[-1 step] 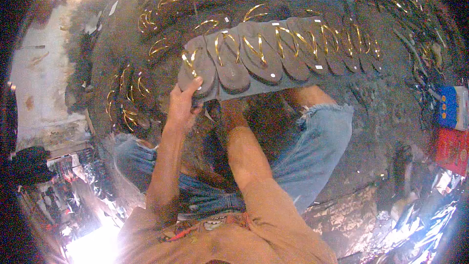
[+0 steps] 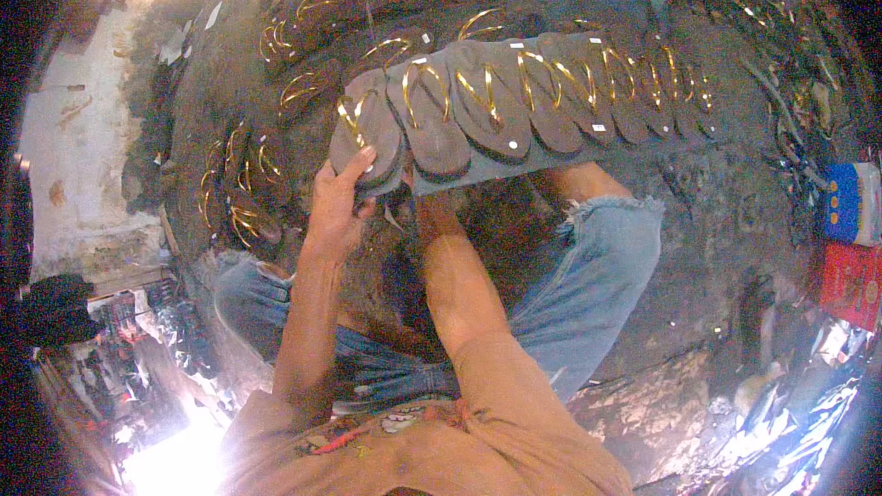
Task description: The person sits on the floor and uses a knife to trim the edges of brown flip-flops with gold straps. They handle the sandals one at a time, scraping the knife along the perimeter to remove excess material, then place the finished items back in a pile.
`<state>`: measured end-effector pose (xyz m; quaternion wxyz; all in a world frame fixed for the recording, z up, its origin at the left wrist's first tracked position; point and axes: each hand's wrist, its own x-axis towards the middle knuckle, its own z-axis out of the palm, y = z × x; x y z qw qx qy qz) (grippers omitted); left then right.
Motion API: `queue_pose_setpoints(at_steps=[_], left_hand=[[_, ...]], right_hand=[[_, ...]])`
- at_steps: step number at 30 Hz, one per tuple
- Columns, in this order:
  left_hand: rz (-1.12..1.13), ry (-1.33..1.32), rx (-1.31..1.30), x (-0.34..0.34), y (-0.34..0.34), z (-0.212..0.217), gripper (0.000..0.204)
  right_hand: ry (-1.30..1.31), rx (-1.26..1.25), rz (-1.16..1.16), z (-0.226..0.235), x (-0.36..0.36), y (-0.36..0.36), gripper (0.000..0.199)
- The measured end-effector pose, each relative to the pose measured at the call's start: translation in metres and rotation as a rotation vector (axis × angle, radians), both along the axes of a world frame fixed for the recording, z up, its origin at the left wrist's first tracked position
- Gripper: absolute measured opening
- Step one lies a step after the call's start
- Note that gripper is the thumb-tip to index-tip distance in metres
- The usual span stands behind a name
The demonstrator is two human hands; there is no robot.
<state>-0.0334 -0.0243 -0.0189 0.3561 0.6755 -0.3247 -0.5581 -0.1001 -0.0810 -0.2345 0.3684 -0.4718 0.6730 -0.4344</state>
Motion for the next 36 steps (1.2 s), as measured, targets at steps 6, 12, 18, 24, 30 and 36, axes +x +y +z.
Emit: queue_pose_setpoints(at_steps=[6, 12, 18, 24, 30, 36], left_hand=[[-0.063, -0.027, -0.233, 0.040, 0.070, 0.050, 0.065], [-0.095, -0.707, -0.420, 0.072, 0.144, 0.047, 0.082], [-0.047, 0.140, -0.580, 0.067, 0.128, 0.098, 0.072], [-0.059, 0.331, -0.266, 0.089, 0.115, 0.127, 0.044], [0.005, 0.364, -0.079, 0.122, 0.151, 0.141, 0.043], [-0.031, 0.291, -0.079, 0.127, 0.160, 0.127, 0.049]], right_hand=[[-0.285, 0.259, 0.107, 0.079, 0.000, -0.035, 0.055], [-0.698, -0.161, 0.058, 0.236, -0.004, 0.051, 0.052], [-0.250, -0.230, 0.272, 0.292, -0.051, 0.129, 0.031], [-0.181, -0.116, 0.158, 0.303, -0.061, 0.203, 0.038], [0.102, 0.163, 0.481, 0.276, -0.074, 0.310, 0.031], [0.138, 0.301, 0.548, 0.256, -0.080, 0.367, 0.030]])
